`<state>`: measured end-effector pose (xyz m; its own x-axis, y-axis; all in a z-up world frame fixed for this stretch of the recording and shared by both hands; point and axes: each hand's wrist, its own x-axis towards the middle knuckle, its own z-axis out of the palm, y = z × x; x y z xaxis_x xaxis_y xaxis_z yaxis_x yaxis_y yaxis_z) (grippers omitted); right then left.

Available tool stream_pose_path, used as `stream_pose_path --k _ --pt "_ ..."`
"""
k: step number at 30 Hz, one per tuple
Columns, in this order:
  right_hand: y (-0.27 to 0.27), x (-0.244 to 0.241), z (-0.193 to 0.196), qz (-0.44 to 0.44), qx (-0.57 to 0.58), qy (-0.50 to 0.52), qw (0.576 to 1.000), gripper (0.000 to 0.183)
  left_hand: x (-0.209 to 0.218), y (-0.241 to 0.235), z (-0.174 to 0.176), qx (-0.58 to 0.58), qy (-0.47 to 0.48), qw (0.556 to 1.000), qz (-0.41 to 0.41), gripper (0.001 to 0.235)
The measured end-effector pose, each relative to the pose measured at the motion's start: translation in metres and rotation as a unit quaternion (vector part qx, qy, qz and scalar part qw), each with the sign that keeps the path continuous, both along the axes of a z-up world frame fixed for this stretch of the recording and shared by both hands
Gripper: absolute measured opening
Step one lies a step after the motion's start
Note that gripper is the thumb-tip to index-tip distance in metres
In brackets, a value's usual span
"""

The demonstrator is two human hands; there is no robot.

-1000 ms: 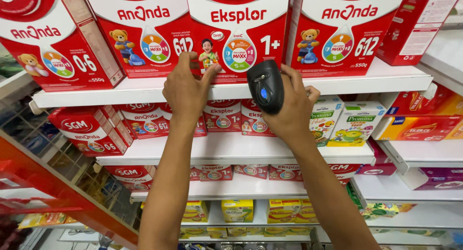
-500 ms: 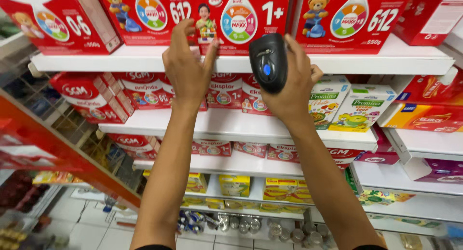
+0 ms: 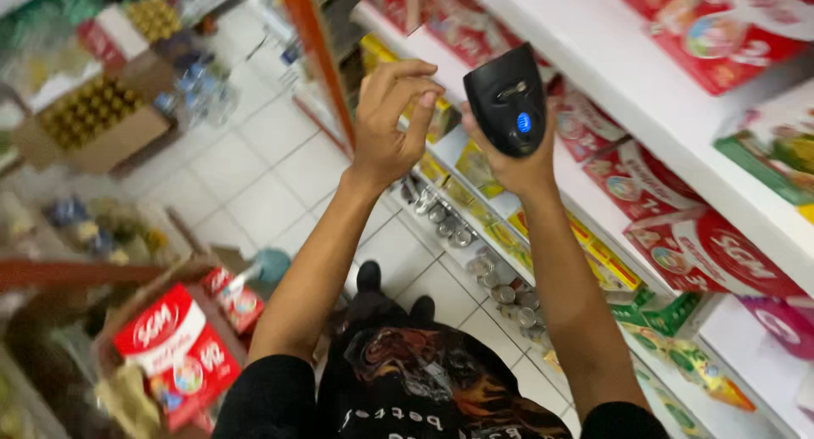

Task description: The person wipes a store shelf with a cloth and spray bottle, then picks up boxes of SGM Eksplor and Anonda baby formula from a cardboard box, scans them with a barcode scanner, and places them on the shelf.

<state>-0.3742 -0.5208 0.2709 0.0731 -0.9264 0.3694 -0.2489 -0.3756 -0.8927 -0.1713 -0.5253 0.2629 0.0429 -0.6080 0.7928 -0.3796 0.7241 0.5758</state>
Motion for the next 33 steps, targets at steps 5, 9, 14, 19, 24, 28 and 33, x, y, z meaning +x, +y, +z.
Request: stream_pose_path --k 5,9,14,19,24,28,33 --pt "0.039 0.077 -0.110 0.169 0.179 0.003 0.969 0.027 0.039 0.094 -0.106 0.136 0.024 0.984 0.117 0.010" --pt "0.092 0.123 -0.177 0.254 0.285 -0.006 0.924 0.031 0.073 0.175 -0.181 0.251 0.070 0.946 0.194 0.009" --pt "0.166 0.156 -0.249 0.341 0.418 -0.027 0.841 0.027 0.111 0.282 -0.257 0.354 0.055 0.845 0.397 0.010" --pt "0.212 0.164 -0.297 0.388 0.441 0.107 0.802 0.024 0.122 0.370 -0.303 0.494 0.063 0.748 0.439 0.022" --pt "0.240 0.179 -0.316 0.400 0.486 0.127 0.767 0.022 0.125 0.432 -0.327 0.530 0.013 0.811 0.248 0.077" --pt "0.253 0.191 -0.314 0.353 0.497 0.147 0.779 0.023 0.139 0.448 -0.351 0.640 -0.031 0.753 0.153 0.048" --pt "0.265 0.211 -0.288 0.311 0.529 0.074 0.787 0.032 0.166 0.436 -0.367 0.520 0.413 0.741 0.102 0.035"
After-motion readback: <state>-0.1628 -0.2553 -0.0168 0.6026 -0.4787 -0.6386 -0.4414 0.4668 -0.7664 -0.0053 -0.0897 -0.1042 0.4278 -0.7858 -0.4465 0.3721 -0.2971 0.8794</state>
